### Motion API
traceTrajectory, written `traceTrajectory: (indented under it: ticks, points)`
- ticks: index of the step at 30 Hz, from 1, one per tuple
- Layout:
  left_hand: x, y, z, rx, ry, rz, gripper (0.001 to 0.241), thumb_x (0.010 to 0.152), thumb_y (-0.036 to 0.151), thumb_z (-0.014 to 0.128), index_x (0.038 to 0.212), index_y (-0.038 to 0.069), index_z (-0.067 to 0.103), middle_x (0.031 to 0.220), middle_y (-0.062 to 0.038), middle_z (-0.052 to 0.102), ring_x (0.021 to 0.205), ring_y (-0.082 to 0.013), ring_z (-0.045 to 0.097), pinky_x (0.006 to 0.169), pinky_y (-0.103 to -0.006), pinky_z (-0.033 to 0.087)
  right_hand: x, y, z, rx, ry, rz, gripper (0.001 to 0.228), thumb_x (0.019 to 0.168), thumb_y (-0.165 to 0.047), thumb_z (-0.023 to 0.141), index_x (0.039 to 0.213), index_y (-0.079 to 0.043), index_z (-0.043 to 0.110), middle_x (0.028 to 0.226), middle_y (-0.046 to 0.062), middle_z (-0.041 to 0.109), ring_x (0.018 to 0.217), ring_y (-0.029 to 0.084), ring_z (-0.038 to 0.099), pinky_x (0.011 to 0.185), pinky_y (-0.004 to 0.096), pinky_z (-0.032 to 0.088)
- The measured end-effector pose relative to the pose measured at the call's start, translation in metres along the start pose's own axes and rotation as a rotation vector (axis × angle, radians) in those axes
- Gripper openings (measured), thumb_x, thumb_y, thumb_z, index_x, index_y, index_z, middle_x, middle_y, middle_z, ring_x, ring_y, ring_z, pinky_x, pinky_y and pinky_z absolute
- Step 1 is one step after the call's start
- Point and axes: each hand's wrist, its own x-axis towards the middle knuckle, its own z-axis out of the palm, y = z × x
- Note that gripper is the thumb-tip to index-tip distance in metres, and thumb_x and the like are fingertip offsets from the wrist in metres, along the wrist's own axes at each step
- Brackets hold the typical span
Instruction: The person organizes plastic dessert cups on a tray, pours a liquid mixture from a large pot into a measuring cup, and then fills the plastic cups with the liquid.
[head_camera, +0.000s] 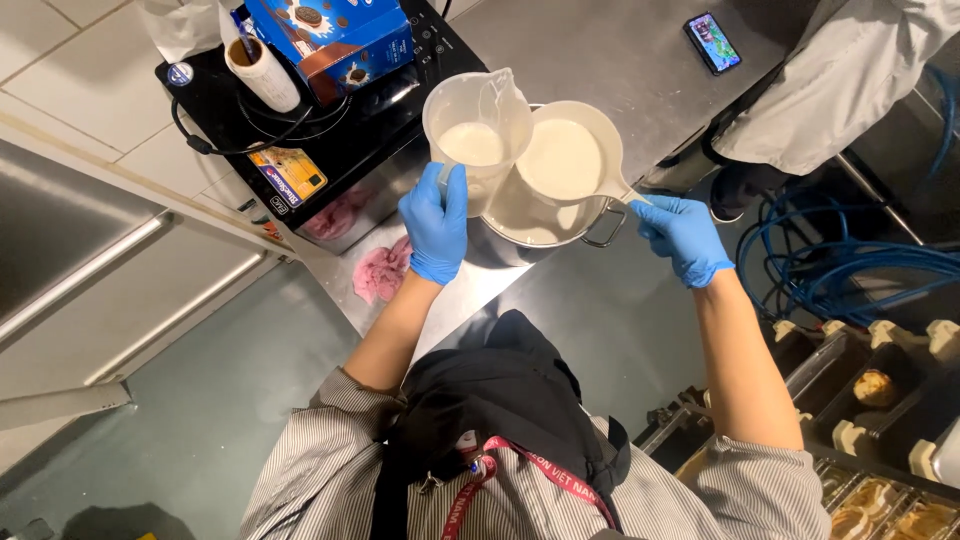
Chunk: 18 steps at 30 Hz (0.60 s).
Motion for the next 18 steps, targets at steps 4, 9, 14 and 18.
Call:
traceTrajectory:
  ticks: [4, 9, 14, 18]
  points:
    - [-0.001, -0.007, 0.003, 0.013, 0.004, -0.005, 0.028, 0.103, 0.018, 0.065, 0.085, 0.000, 0.055, 0.059, -0.015, 0.046, 0.049, -0.0272, 0.042, 0.051, -0.0413, 0.037, -0.013, -0.028, -0.010, 0.041, 0.039, -0.069, 0.026, 0.095, -0.021, 0.072, 0.112, -0.003, 0.077, 0.068, -0.002, 0.053, 0.051, 0.005, 0.039, 0.046, 0.023, 0.028]
    - [-0.001, -0.012, 0.008, -0.019, -0.019, -0.002, 0.029, 0.104, 0.018, 0.064, 0.084, 0.000, 0.055, 0.059, -0.014, 0.047, 0.049, -0.0268, 0.043, 0.051, -0.0420, 0.036, -0.031, -0.069, -0.023, -0.007, 0.116, -0.125, 0.026, 0.095, -0.022, 0.071, 0.111, -0.002, 0.075, 0.070, -0.003, 0.058, 0.052, 0.005, 0.043, 0.047, 0.022, 0.035]
    - [-0.004, -0.018, 0.021, -0.021, -0.057, -0.013, 0.033, 0.102, 0.020, 0.066, 0.079, 0.001, 0.052, 0.055, -0.013, 0.049, 0.046, -0.0249, 0.045, 0.048, -0.0418, 0.036, -0.054, -0.108, -0.026, -0.010, 0.163, -0.206, 0.027, 0.099, -0.021, 0.075, 0.110, 0.003, 0.072, 0.071, -0.003, 0.055, 0.055, 0.004, 0.041, 0.048, 0.021, 0.030]
    - [-0.008, -0.014, 0.032, -0.004, -0.110, -0.051, 0.031, 0.101, 0.019, 0.066, 0.081, 0.000, 0.053, 0.054, -0.014, 0.045, 0.043, -0.0256, 0.041, 0.046, -0.0418, 0.035, -0.064, -0.121, -0.024, -0.028, 0.176, -0.294, 0.027, 0.098, -0.019, 0.073, 0.119, -0.001, 0.076, 0.076, -0.004, 0.061, 0.058, 0.002, 0.045, 0.052, 0.018, 0.033]
